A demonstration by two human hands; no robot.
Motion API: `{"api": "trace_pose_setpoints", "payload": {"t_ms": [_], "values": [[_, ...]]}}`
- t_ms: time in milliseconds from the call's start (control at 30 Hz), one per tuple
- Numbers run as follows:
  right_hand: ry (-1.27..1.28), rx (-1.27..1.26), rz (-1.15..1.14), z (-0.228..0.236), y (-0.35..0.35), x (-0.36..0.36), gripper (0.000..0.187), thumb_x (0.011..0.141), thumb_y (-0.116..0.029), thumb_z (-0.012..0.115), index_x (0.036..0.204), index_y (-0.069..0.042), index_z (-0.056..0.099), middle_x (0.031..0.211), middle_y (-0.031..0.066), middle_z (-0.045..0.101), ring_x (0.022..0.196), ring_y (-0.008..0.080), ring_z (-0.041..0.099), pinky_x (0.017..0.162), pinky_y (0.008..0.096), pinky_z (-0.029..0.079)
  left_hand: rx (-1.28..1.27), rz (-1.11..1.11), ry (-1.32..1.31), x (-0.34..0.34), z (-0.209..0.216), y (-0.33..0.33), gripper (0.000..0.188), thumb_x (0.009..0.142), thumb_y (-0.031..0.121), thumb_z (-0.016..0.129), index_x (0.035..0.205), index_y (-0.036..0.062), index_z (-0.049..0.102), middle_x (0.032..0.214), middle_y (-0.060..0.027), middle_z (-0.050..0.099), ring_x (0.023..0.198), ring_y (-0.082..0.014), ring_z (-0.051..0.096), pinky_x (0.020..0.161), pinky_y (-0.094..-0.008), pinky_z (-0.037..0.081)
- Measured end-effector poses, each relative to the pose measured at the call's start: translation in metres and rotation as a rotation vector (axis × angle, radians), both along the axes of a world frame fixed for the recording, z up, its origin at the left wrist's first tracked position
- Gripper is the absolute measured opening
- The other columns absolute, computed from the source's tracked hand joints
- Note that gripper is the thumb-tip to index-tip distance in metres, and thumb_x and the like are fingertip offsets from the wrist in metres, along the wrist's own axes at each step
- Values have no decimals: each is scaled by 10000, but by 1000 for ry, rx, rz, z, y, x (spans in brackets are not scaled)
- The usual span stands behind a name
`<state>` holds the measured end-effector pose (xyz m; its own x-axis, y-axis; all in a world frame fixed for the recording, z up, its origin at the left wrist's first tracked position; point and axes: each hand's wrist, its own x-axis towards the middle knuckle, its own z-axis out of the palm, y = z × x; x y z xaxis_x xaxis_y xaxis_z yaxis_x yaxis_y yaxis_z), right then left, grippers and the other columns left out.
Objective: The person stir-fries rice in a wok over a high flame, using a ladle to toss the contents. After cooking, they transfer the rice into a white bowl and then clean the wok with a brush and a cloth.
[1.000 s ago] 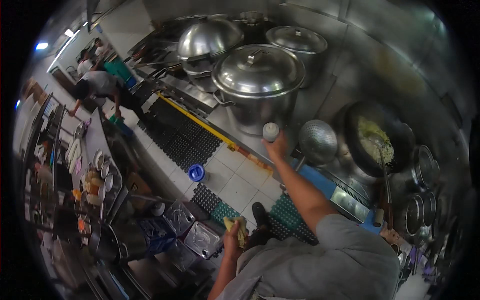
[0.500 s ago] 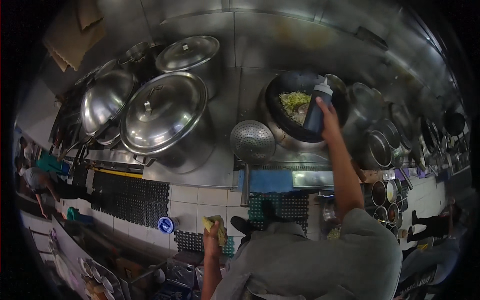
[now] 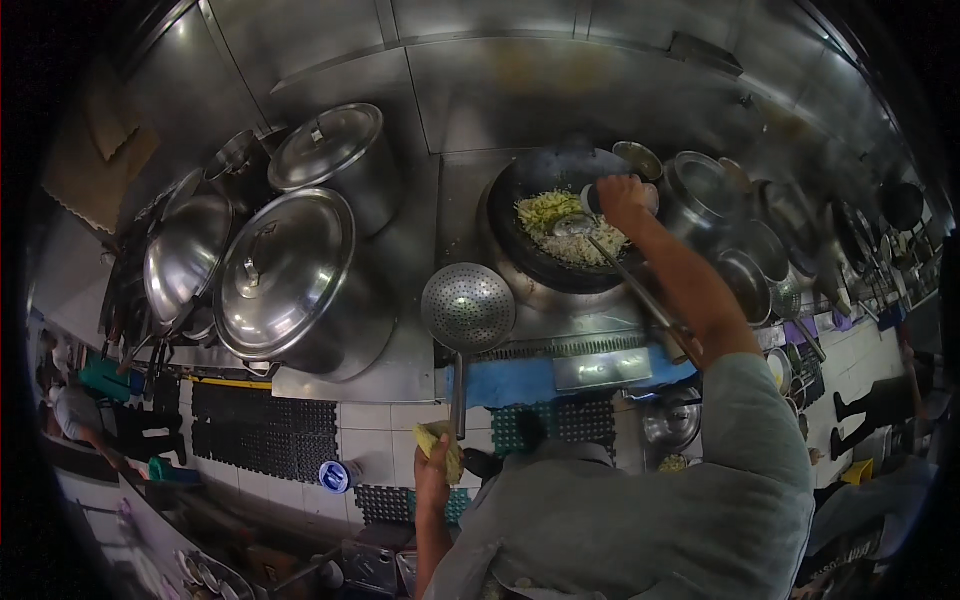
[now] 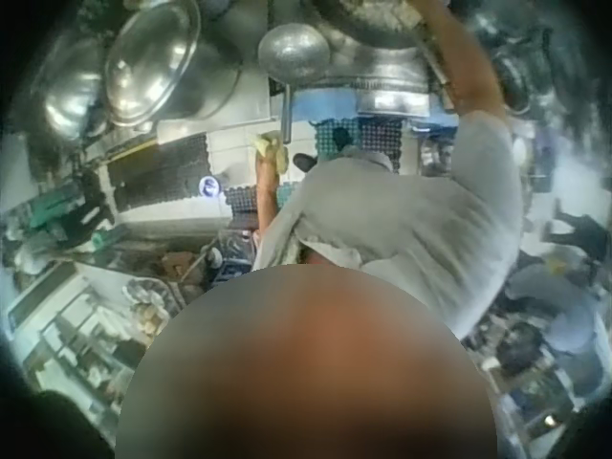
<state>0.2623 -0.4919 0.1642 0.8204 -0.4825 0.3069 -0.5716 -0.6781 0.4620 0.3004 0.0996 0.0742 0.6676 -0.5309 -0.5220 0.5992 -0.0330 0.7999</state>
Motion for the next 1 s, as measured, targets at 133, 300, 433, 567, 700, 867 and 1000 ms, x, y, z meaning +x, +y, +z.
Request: {"api": "trace_pose_setpoints", "payload": {"t_ms": [133,300,433,567,700,867,1000], "values": [[-5,133,-72,20,1,-2,74,820,-119,739,880,-117,782,915,123,750,940,283,730,812,419,545,10,-24,43,-21,-1,-16,383,933,338,681,1145,53,537,776,-82,625,567,-158,595,478,-277,468],[-86,85,-63,21,-9,-33,67,824,-118,731,869,-113,780,900,124,751,931,283,731,819,410,548,-6,-149,48,-39,17,-46,420,939,340,674,1190,41,520,794,-96,636,578,-179,600,491,-294,471],[-156,-26,16,23,-18,-65,28,856,-167,638,870,-146,652,833,57,640,786,256,665,717,447,549,-18,-253,53,-39,37,-75,402,952,296,680,1197,19,522,829,-102,642,632,-184,620,537,-302,497],[-226,71,-27,45,0,-83,74,869,-158,642,893,-109,691,898,97,697,894,291,703,788,438,523,-61,-233,22,-42,27,-88,362,957,249,685,1181,11,527,858,-105,649,653,-191,628,557,-313,510],[-197,192,-109,43,-10,-94,112,855,-134,656,960,-97,672,954,125,697,930,315,696,817,468,529,-124,-327,28,-37,18,-79,412,963,228,664,1270,26,477,900,-117,641,723,-211,640,607,-339,530],[-285,517,-218,60,1,-102,570,684,-229,849,1193,-74,643,1083,179,702,1057,372,678,896,483,535,-207,-311,106,-25,25,-58,414,962,190,664,1279,27,454,986,-141,651,812,-255,685,705,-390,583],[-451,647,-130,40,-15,-107,834,546,-293,920,1302,-110,621,1166,176,690,1123,375,658,939,461,539,-231,-215,164,-17,23,-28,442,968,203,640,1319,26,440,1018,-169,652,814,-283,694,694,-412,597]]}}
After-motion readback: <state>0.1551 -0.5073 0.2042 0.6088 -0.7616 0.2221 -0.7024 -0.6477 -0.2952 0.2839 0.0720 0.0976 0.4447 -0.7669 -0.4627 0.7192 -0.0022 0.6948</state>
